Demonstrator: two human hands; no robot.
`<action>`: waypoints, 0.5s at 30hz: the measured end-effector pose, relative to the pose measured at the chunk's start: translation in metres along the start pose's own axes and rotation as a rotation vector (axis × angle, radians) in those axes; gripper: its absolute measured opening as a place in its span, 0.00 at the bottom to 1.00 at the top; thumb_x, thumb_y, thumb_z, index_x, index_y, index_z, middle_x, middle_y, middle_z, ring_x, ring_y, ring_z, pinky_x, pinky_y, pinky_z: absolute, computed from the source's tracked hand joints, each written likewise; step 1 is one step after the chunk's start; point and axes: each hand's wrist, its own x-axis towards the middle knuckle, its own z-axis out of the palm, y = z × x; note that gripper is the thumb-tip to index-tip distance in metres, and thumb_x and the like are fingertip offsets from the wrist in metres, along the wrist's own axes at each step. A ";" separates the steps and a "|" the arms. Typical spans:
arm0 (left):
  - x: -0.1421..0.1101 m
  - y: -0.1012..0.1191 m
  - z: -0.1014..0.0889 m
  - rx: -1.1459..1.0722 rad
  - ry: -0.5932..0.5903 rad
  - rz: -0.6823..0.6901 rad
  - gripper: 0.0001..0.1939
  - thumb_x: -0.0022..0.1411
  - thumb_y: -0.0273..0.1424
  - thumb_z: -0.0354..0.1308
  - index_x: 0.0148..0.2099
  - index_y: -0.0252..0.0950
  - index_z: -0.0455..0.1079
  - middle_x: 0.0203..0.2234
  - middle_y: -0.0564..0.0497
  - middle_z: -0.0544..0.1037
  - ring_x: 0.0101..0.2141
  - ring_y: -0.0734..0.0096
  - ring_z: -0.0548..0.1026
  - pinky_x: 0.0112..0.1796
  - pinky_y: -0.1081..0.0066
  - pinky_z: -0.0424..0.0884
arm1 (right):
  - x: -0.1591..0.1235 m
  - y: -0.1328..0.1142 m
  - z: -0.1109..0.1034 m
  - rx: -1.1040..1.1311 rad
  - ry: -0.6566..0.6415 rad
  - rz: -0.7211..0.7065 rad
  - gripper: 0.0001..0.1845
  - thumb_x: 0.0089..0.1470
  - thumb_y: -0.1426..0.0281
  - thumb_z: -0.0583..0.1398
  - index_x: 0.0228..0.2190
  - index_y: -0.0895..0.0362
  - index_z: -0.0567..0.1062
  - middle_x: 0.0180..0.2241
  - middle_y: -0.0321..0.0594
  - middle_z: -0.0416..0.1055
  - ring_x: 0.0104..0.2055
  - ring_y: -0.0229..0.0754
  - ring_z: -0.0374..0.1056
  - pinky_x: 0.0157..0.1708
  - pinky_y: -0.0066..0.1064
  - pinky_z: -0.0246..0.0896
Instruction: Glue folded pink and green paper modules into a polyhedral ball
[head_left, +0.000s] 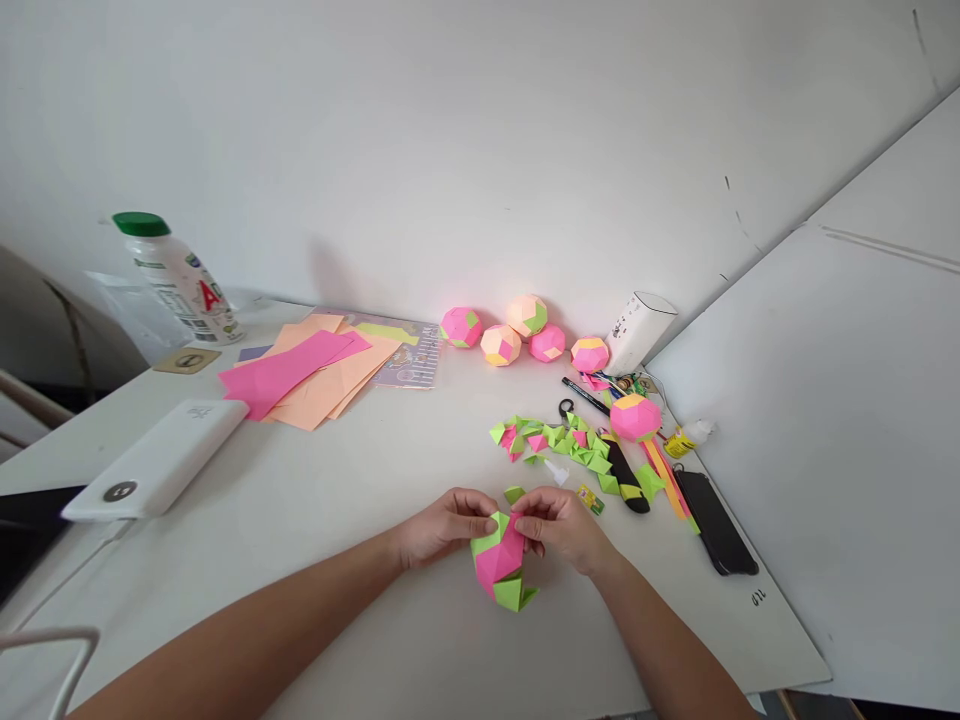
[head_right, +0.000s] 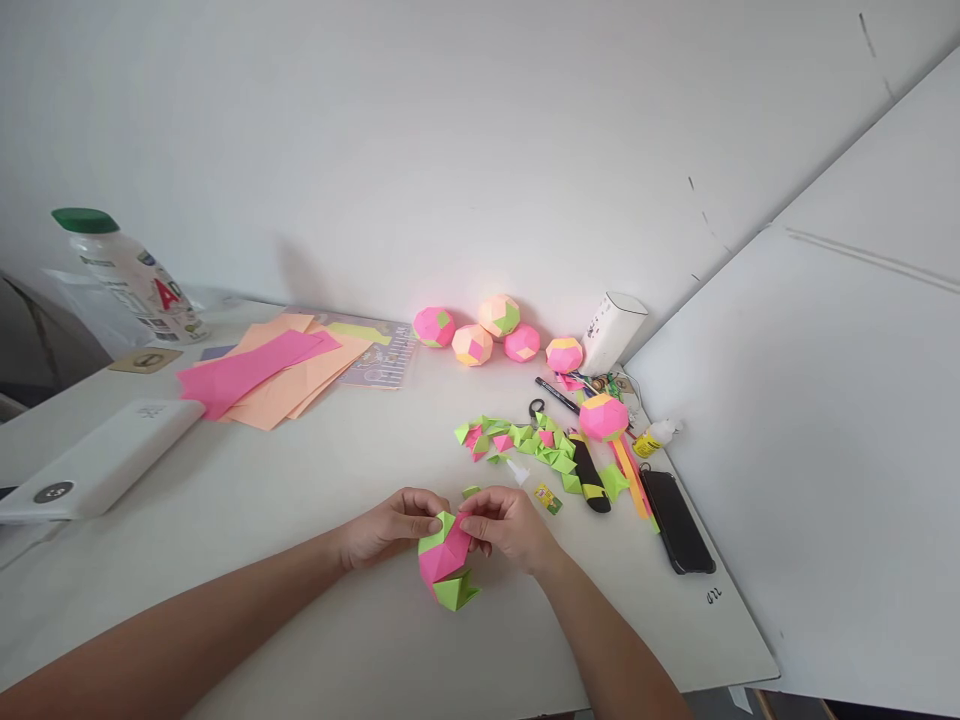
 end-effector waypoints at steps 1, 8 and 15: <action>0.000 0.000 0.000 0.001 0.005 -0.001 0.06 0.46 0.30 0.68 0.26 0.33 0.75 0.24 0.51 0.77 0.30 0.68 0.73 0.36 0.67 0.64 | 0.000 0.000 0.000 -0.018 0.005 -0.010 0.10 0.44 0.65 0.67 0.29 0.58 0.76 0.19 0.33 0.70 0.19 0.32 0.63 0.17 0.24 0.56; 0.001 0.000 0.000 -0.012 0.034 -0.004 0.07 0.44 0.30 0.69 0.26 0.34 0.74 0.23 0.52 0.76 0.29 0.69 0.72 0.35 0.68 0.64 | -0.002 -0.001 -0.001 -0.095 0.038 -0.051 0.10 0.45 0.64 0.66 0.30 0.56 0.78 0.20 0.33 0.71 0.20 0.34 0.64 0.19 0.26 0.59; 0.000 0.000 -0.001 0.013 0.025 -0.005 0.06 0.45 0.30 0.68 0.27 0.34 0.75 0.24 0.51 0.77 0.29 0.69 0.72 0.35 0.68 0.64 | -0.005 -0.004 0.001 -0.124 0.052 -0.056 0.10 0.45 0.63 0.66 0.31 0.55 0.79 0.20 0.34 0.70 0.20 0.34 0.64 0.19 0.27 0.60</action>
